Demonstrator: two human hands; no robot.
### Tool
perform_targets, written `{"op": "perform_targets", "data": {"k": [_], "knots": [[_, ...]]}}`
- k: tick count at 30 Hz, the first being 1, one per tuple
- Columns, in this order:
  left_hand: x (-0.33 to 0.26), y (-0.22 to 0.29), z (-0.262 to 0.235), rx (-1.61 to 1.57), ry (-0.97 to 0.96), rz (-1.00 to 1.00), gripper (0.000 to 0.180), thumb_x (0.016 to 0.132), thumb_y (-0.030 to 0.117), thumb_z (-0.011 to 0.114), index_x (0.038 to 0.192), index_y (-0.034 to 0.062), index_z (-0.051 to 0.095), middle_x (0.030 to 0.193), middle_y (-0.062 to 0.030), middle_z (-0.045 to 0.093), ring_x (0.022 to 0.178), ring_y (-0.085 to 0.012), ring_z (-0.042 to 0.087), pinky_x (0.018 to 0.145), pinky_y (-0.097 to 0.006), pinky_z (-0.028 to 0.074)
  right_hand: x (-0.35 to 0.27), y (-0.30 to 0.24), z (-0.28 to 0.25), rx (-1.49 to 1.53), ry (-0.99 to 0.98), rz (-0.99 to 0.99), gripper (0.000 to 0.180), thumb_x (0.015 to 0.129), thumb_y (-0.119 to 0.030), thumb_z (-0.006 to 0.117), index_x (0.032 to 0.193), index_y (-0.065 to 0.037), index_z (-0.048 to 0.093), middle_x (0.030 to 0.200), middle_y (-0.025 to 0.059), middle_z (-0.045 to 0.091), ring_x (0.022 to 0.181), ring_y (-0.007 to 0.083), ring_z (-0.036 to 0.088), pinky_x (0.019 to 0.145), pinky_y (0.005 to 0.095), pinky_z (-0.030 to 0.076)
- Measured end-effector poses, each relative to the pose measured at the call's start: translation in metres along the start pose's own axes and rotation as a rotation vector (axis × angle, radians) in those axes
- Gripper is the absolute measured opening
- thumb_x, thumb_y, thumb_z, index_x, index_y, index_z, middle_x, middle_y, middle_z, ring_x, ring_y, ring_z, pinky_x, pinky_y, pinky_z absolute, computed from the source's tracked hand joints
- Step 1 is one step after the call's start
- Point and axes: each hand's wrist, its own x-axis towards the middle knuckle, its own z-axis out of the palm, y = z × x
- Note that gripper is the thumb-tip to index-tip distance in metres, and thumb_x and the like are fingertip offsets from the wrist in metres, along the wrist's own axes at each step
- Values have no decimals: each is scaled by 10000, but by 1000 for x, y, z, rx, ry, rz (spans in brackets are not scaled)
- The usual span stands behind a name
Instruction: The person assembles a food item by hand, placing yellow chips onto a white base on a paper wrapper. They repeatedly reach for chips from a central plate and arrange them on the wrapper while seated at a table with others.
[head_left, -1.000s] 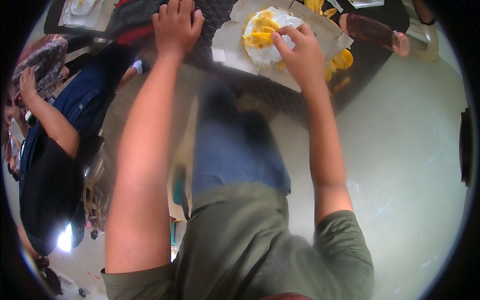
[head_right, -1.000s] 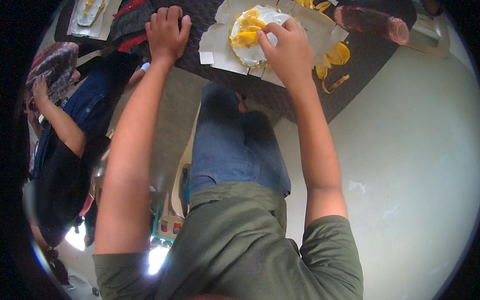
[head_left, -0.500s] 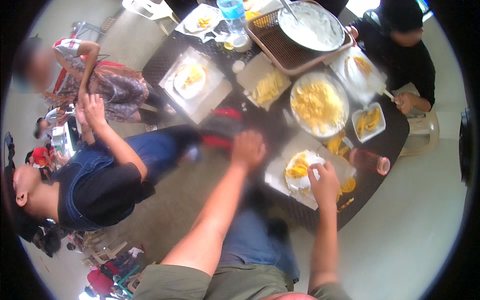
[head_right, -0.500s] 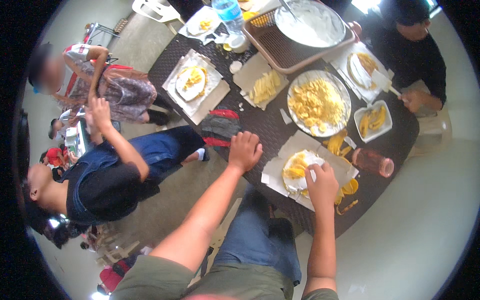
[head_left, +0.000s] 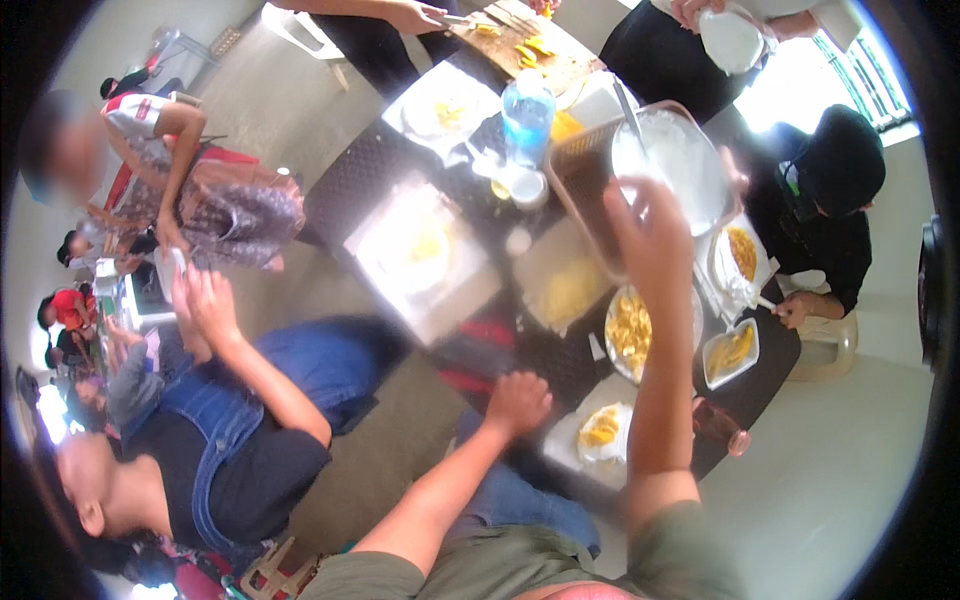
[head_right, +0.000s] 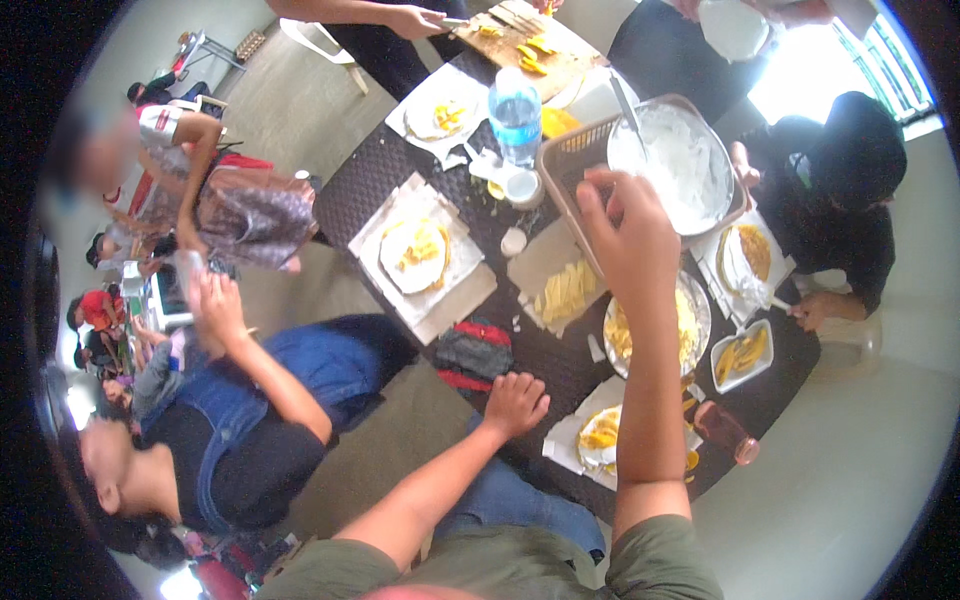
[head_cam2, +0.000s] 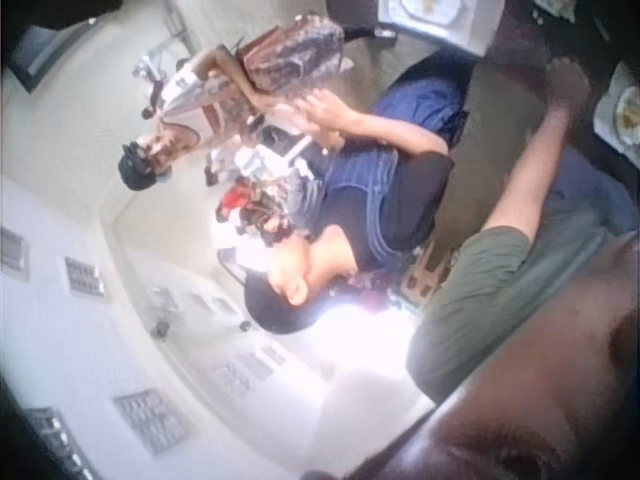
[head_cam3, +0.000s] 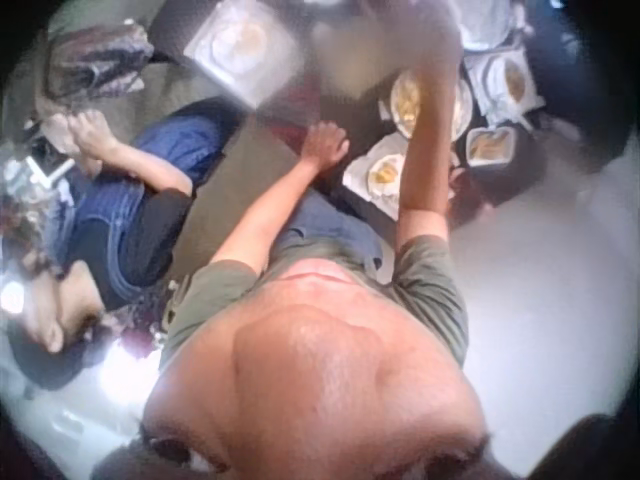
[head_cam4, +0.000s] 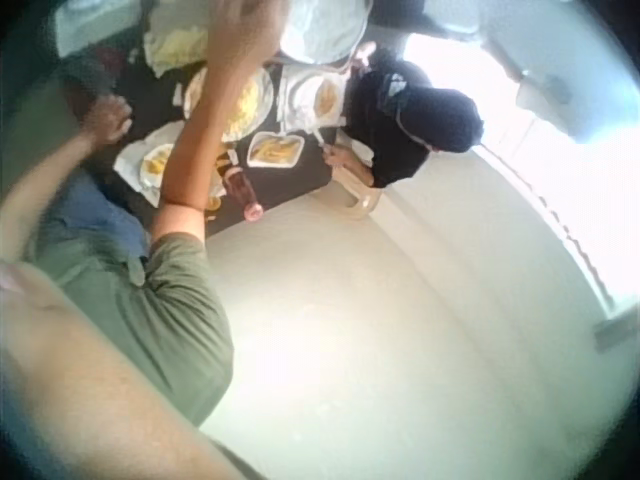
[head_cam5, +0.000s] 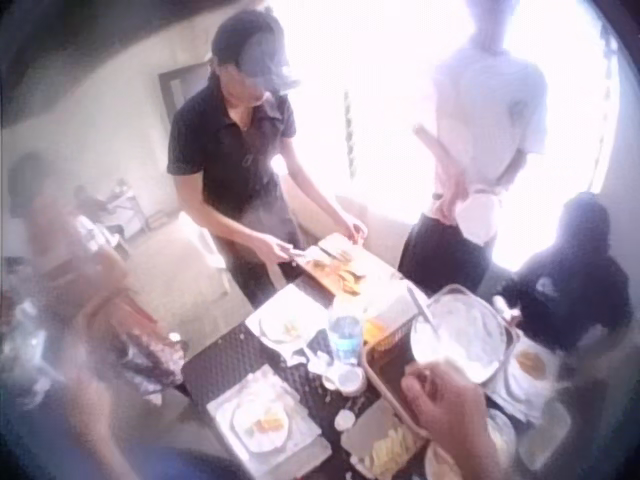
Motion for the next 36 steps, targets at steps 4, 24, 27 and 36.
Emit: {"op": "perform_targets", "data": {"k": [4,24,27,36], "knots": [[2,-7,-7,-48,-97,5,237,942,421,707,1000,203,636,1012,-50,565,955,-272,566,824,-468,428,131,18,56,-126,-2,-60,267,1005,-344,722,1157,-130,770,991,123,713,892,298,718,817,436,558],[4,-14,2,-141,-169,-3,192,935,426,716,1004,248,693,1013,34,600,924,-193,580,803,-418,422,370,169,323,-543,-604,34,428,908,-323,757,1216,-26,786,1167,200,798,1097,333,772,944,447,607],[2,-13,4,-186,-177,-12,193,942,426,710,973,238,674,982,24,586,911,-199,589,773,-420,437,376,160,336,-579,-664,7,461,872,-344,773,1210,-32,803,1149,197,802,1094,335,767,966,435,601],[-11,-21,3,-128,-22,28,215,985,414,683,1071,218,666,1029,12,556,926,-195,529,807,-401,423,372,184,334,-485,-503,-48,544,900,-446,746,1193,10,790,1100,237,803,1061,345,774,950,456,588]]}}
